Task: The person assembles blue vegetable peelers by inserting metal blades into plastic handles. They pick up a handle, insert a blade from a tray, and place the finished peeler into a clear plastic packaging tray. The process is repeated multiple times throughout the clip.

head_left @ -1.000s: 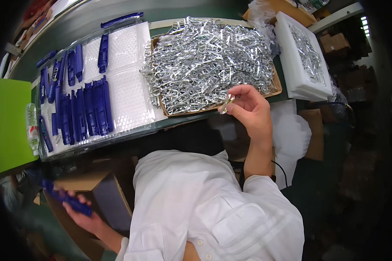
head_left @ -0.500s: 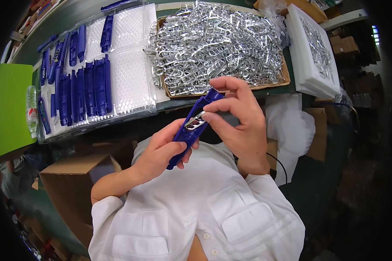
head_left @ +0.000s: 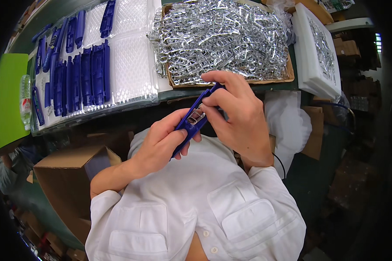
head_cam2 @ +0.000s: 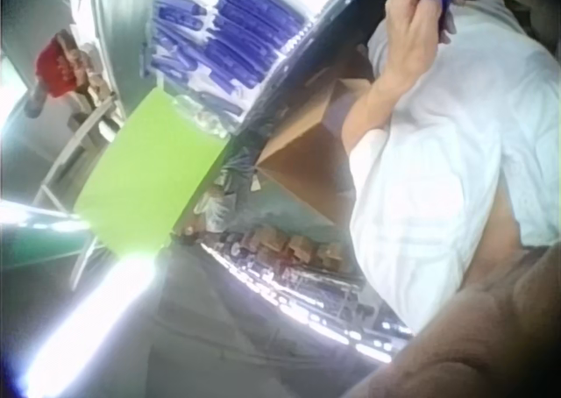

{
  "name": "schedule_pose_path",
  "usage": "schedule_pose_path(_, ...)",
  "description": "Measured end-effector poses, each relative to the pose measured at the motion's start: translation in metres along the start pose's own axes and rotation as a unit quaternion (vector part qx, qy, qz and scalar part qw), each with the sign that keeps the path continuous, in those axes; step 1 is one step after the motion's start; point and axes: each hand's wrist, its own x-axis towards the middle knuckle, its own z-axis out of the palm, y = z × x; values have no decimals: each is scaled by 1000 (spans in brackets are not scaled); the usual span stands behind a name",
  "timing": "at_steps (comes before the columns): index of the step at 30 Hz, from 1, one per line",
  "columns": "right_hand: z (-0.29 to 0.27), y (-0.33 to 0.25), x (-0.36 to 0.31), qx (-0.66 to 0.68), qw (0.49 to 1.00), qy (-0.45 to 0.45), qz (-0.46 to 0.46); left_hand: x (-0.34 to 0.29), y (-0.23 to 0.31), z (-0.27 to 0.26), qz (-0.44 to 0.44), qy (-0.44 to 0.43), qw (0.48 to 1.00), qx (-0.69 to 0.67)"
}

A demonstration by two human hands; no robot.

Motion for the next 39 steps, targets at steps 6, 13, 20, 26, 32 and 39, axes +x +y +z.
schedule_pose_path(6,13,-3,-2,-21,993,107,53,9,-14,-6,73,9,997,23)
schedule_pose_path(13,20,12,-16,148,968,44,200,16,-15,-6,142,4,983,112)
schedule_pose_path(20,31,8,-23,110,976,59,176,29,-15,-2,126,77,973,178)
schedule_pose_path(26,35,13,-27,157,969,62,182,36,-19,1,124,119,965,196)
schedule_pose_path(32,46,14,-27,162,960,75,214,43,-24,-2,134,143,953,232)
schedule_pose_path(39,65,22,-17,97,965,85,229,53,-31,-12,71,135,977,145)
